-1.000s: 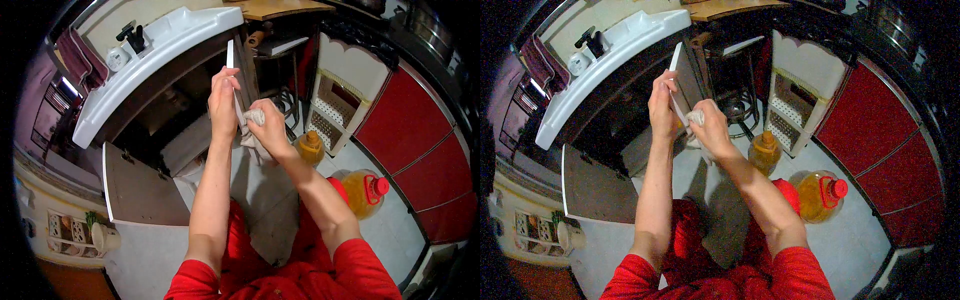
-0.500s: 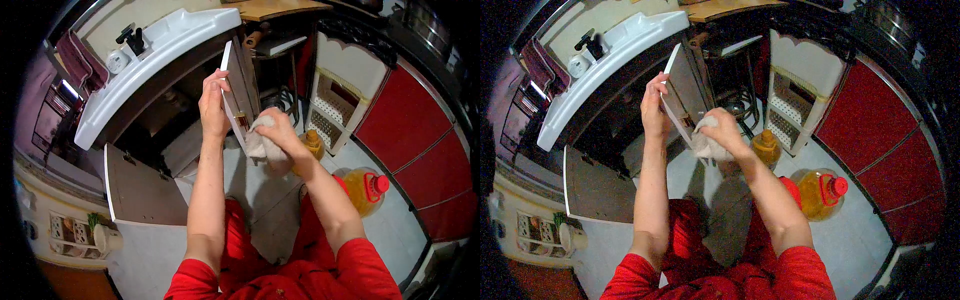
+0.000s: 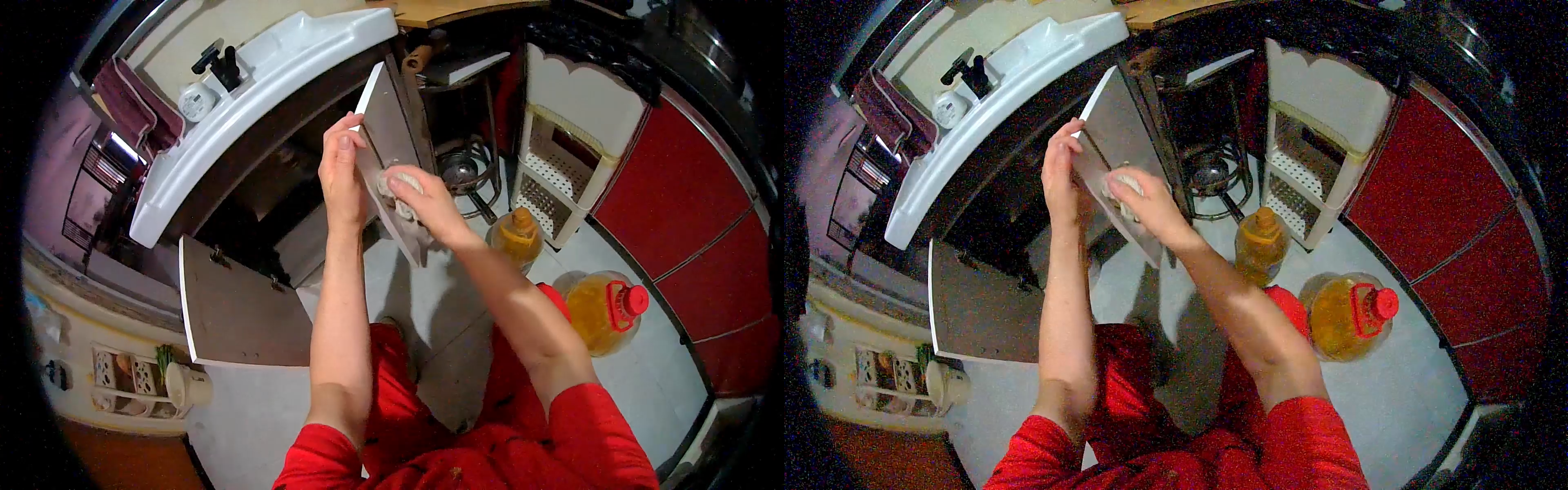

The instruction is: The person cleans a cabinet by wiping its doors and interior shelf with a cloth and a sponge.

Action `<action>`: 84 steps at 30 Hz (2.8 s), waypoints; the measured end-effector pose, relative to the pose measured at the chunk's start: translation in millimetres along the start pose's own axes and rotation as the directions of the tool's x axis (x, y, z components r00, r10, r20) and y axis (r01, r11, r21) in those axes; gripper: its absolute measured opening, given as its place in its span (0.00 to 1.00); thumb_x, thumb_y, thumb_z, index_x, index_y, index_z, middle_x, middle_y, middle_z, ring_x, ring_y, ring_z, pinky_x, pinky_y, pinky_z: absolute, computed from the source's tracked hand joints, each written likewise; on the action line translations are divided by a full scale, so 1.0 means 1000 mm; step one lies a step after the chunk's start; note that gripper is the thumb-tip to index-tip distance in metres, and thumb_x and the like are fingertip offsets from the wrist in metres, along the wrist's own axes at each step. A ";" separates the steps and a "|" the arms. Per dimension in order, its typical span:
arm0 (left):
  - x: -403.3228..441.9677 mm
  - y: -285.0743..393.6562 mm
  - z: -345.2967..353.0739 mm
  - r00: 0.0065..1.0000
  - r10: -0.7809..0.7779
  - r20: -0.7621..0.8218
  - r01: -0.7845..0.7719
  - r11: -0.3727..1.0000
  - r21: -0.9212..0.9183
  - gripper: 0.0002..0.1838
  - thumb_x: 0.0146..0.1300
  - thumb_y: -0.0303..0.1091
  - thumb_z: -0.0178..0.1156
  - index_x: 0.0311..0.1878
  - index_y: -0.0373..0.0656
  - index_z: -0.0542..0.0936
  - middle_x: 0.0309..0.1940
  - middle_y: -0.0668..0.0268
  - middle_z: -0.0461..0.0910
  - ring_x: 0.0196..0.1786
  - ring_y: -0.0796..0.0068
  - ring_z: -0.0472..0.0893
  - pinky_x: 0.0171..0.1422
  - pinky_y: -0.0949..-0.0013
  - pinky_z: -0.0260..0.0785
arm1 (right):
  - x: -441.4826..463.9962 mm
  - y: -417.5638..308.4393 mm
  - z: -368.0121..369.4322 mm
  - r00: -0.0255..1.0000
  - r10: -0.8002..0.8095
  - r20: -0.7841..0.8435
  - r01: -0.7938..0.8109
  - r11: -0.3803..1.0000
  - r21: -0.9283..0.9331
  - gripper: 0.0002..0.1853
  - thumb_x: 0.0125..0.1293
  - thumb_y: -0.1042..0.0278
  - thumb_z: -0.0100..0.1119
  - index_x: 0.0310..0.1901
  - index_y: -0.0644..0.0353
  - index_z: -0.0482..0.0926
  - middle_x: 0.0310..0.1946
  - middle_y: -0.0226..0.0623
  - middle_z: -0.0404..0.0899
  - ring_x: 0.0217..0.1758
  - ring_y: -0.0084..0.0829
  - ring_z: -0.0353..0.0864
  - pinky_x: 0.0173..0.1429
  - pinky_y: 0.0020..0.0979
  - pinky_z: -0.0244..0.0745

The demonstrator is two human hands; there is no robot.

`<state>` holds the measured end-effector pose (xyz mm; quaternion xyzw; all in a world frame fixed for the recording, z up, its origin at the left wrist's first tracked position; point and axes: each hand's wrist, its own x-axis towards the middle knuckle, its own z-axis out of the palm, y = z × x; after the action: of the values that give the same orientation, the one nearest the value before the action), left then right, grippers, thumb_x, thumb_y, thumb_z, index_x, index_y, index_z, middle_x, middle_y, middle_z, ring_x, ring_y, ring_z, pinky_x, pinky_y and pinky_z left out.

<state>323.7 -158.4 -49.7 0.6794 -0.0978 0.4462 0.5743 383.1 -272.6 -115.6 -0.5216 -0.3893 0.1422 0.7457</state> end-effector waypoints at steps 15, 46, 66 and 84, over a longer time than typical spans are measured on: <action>-0.007 0.001 -0.036 0.976 -0.156 -0.153 0.159 0.987 0.006 0.20 0.69 0.48 0.45 0.53 0.44 0.72 0.53 0.64 0.72 0.56 0.70 0.69 0.62 0.66 0.58 | -0.016 0.051 -0.019 0.902 0.419 -0.107 -0.385 0.890 0.246 0.19 0.63 0.57 0.53 0.41 0.68 0.78 0.37 0.37 0.78 0.40 0.27 0.76 0.49 0.28 0.69; -0.012 -0.027 -0.077 0.814 -0.494 -0.307 0.503 0.862 -0.053 0.48 0.57 0.73 0.43 0.61 0.33 0.64 0.58 0.54 0.67 0.60 0.62 0.67 0.63 0.60 0.59 | 0.038 0.032 0.058 0.950 -0.105 -0.294 0.061 0.986 -0.155 0.11 0.57 0.69 0.57 0.41 0.64 0.78 0.33 0.42 0.81 0.36 0.27 0.78 0.43 0.28 0.72; -0.010 -0.025 -0.072 0.844 -0.435 -0.313 0.447 0.894 -0.037 0.47 0.58 0.72 0.41 0.60 0.32 0.65 0.56 0.56 0.69 0.56 0.65 0.69 0.60 0.62 0.62 | 0.033 0.059 0.067 0.996 -0.060 -0.068 0.041 0.969 -0.243 0.13 0.62 0.73 0.52 0.47 0.64 0.77 0.37 0.35 0.81 0.39 0.21 0.77 0.44 0.25 0.71; -0.027 -0.016 -0.047 0.866 -0.458 -0.201 0.464 0.886 -0.019 0.41 0.64 0.67 0.39 0.59 0.33 0.67 0.54 0.59 0.71 0.55 0.69 0.70 0.61 0.66 0.60 | 0.042 0.045 0.059 0.968 -0.024 -0.248 -0.089 0.897 -0.432 0.08 0.55 0.70 0.54 0.29 0.67 0.76 0.29 0.52 0.79 0.31 0.50 0.79 0.38 0.42 0.72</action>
<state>295.2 -123.0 -82.3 0.6435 0.1321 0.3634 0.6606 376.5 -188.8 -128.6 -0.6966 -0.3066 -0.0031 0.6487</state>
